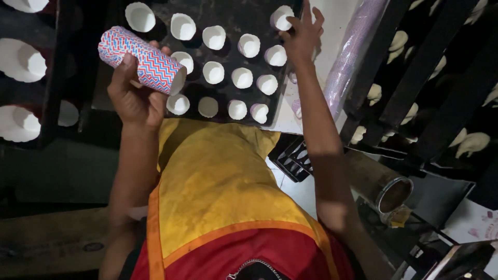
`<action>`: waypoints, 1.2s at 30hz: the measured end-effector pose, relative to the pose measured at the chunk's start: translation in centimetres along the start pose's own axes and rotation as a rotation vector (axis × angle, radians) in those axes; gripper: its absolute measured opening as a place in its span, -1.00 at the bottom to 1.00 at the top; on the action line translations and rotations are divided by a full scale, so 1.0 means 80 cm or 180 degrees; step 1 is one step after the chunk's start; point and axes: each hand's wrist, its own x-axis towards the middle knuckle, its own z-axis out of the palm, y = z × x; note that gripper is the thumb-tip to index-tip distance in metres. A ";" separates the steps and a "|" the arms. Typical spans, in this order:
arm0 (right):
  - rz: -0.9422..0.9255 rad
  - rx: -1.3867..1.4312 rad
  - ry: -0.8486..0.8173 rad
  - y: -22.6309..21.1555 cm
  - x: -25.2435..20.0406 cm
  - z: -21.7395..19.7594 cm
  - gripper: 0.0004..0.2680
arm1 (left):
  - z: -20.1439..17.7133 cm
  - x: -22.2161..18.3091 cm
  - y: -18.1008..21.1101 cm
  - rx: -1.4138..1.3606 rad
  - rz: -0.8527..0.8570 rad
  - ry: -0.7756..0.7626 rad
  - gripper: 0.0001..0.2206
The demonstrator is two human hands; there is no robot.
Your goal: The person takes printed paper baking cups and presses them one at a time into the cavities of black trays, filling the tray holes. They briefly open a plastic-wrapped bundle of cups and continue placing cups into the tray cavities.
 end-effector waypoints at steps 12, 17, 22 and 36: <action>0.0577 0.5535 -0.1044 -0.251 -0.147 -0.085 -0.58 | 0.000 -0.005 -0.092 0.1551 0.0419 -0.0354 -0.36; 0.1470 0.5042 -0.1009 -0.269 -0.164 -0.064 -0.48 | -0.018 -0.001 -0.100 0.2343 0.0636 -0.0750 -0.33; 0.1035 0.3891 -0.1042 -0.265 -0.176 -0.073 -0.48 | -0.034 0.014 -0.084 0.2597 0.1064 -0.0366 -0.39; 0.2027 0.6969 -0.0736 -0.238 -0.222 -0.084 -0.58 | 0.006 -0.023 -0.055 0.2952 0.0015 -0.1496 -0.25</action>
